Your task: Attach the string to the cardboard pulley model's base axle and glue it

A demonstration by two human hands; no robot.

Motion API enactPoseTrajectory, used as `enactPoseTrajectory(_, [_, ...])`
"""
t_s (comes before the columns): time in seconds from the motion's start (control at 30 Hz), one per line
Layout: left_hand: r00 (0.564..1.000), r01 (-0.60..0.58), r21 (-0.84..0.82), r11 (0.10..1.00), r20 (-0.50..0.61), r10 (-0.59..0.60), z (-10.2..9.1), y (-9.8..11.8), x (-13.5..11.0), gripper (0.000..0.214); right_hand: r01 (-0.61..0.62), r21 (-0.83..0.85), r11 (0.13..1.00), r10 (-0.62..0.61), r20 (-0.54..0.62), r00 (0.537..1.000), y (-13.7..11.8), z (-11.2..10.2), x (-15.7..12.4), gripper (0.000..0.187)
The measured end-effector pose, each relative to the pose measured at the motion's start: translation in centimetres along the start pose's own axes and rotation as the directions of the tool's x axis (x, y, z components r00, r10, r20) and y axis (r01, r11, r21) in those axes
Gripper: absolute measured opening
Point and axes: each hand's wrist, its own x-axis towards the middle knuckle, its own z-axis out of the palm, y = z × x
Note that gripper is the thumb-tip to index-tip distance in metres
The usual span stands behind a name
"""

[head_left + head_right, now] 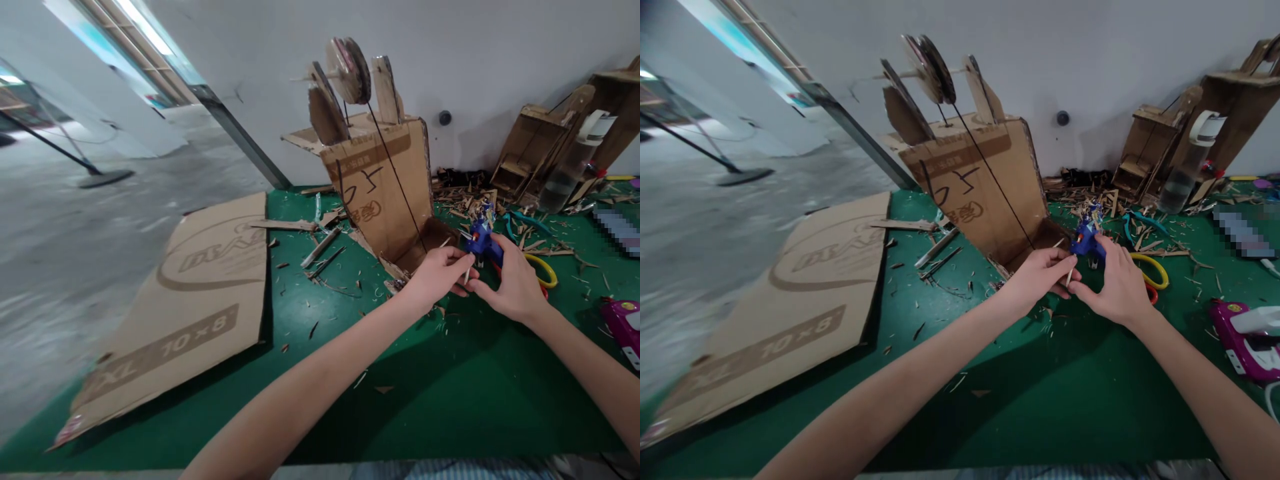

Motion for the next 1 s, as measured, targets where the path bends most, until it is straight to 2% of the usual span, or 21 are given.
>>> enactPoseTrajectory(0.07, [1.000, -0.006, -0.009, 1.000, 0.010, 0.007, -0.08, -0.37, 0.11, 0.016, -0.003, -0.017, 1.000, 0.004, 0.038, 0.999, 0.01, 0.01, -0.10, 0.097])
enactPoseTrajectory(0.13, [0.999, -0.015, -0.026, 1.000, 0.034, 0.016, -0.19, -0.62, 0.13, 0.021, -0.016, -0.028, 0.999, 0.017, 0.054, 0.998, -0.04, 0.01, -0.12, 0.102])
enactPoseTrajectory(0.37, [0.997, -0.061, -0.026, 0.998, 0.042, 0.062, -0.46, -0.73, 0.04, 0.026, -0.039, -0.048, 0.998, 0.039, -0.007, 0.999, -0.43, -0.16, 0.06, 0.100])
enactPoseTrajectory(0.7, [0.999, -0.046, -0.060, 0.997, 0.014, 0.047, -0.17, -1.09, 0.27, 0.025, -0.032, -0.074, 0.997, 0.031, -0.010, 0.999, -0.88, -0.10, 0.22, 0.095])
enactPoseTrajectory(0.87, [0.998, -0.057, -0.059, 0.997, 0.021, 0.059, -0.14, -1.13, 0.29, 0.025, -0.046, -0.015, 0.999, 0.046, -0.002, 0.999, -0.82, -0.08, 0.22, 0.095])
enactPoseTrajectory(1.0, [0.998, -0.066, -0.007, 0.998, -0.006, 0.066, -0.21, -1.14, 0.26, 0.025, -0.063, 0.049, 0.997, 0.062, 0.020, 0.998, -0.79, -0.19, 0.24, 0.084])
